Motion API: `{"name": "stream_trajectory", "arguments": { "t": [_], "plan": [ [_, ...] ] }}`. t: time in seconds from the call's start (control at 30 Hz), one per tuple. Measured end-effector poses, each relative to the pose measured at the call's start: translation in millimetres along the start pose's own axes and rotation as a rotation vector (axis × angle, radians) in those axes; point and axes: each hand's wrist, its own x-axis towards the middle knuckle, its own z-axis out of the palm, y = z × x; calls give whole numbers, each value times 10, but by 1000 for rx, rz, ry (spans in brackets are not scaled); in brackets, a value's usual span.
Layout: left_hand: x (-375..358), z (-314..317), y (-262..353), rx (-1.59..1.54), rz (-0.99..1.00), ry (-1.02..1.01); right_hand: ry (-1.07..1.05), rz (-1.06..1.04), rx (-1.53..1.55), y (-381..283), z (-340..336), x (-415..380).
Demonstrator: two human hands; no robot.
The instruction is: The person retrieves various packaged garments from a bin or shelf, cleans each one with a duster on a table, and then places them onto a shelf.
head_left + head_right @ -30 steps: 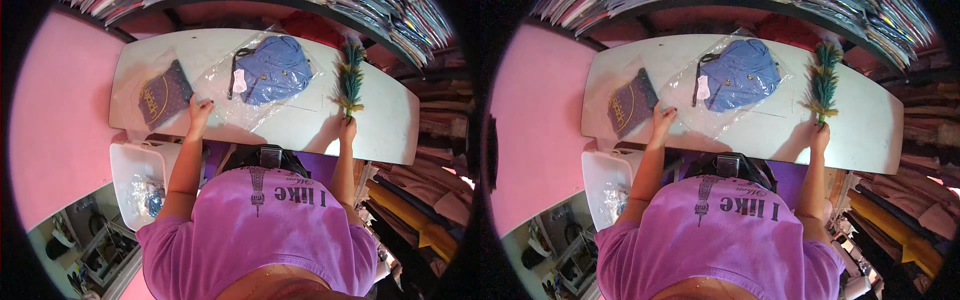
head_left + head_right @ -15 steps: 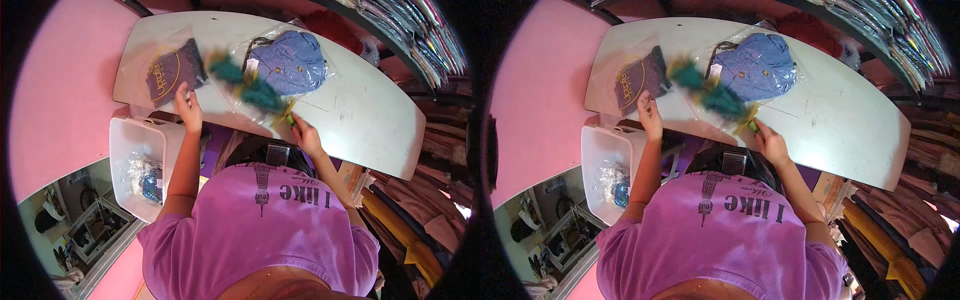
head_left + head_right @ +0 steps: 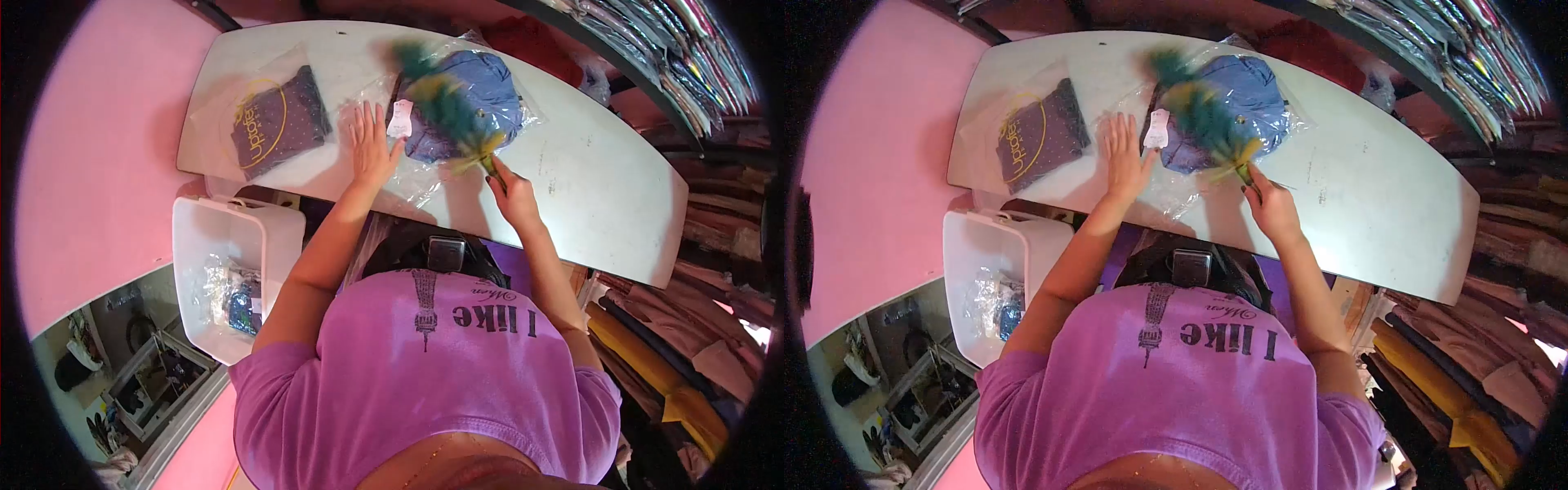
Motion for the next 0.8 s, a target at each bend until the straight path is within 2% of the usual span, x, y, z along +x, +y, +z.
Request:
{"name": "stream_trajectory", "arguments": {
  "t": [0.03, 0.07, 0.1, 0.13, 0.2, 0.23, 0.3, 0.4, 0.47, 0.57, 0.67, 0.73, 0.8],
  "plan": [
    [-72, 135, -97, 185, -9, -112, 13, 3, -3, 111, -17, 59],
    [-107, 208, -155, 370, -18, -222, -26, 7, -171, 250, -32, 114],
    [-118, 190, -163, 395, 13, -196, -69, 12, -339, 335, -77, 191],
    [-114, 198, -157, 392, 18, -194, 5, 160, -409, 426, -134, 303],
    [-119, 171, -124, 411, 11, -174, 152, 282, -440, 474, -309, 535],
    [-116, 168, -117, 400, 6, -169, 153, 284, -440, 434, -336, 566],
    [-113, 187, -141, 412, 11, -160, 180, 163, -366, 265, -351, 650],
    [-118, 190, -146, 426, 5, -184, -38, -92, -250, 176, -179, 439],
    [-117, 186, -148, 429, -5, -219, -124, -18, -350, 203, -178, 376],
    [-113, 160, -120, 413, 10, -177, 188, 360, -413, 646, -201, 398],
    [-106, 152, -113, 390, 19, -184, 360, 219, -259, 637, -145, 245],
    [-98, 165, -126, 406, 15, -191, 391, -105, -155, 630, 85, -10],
    [-109, 179, -132, 422, 10, -201, 46, -56, -250, 443, 169, -321]
  ]
}}
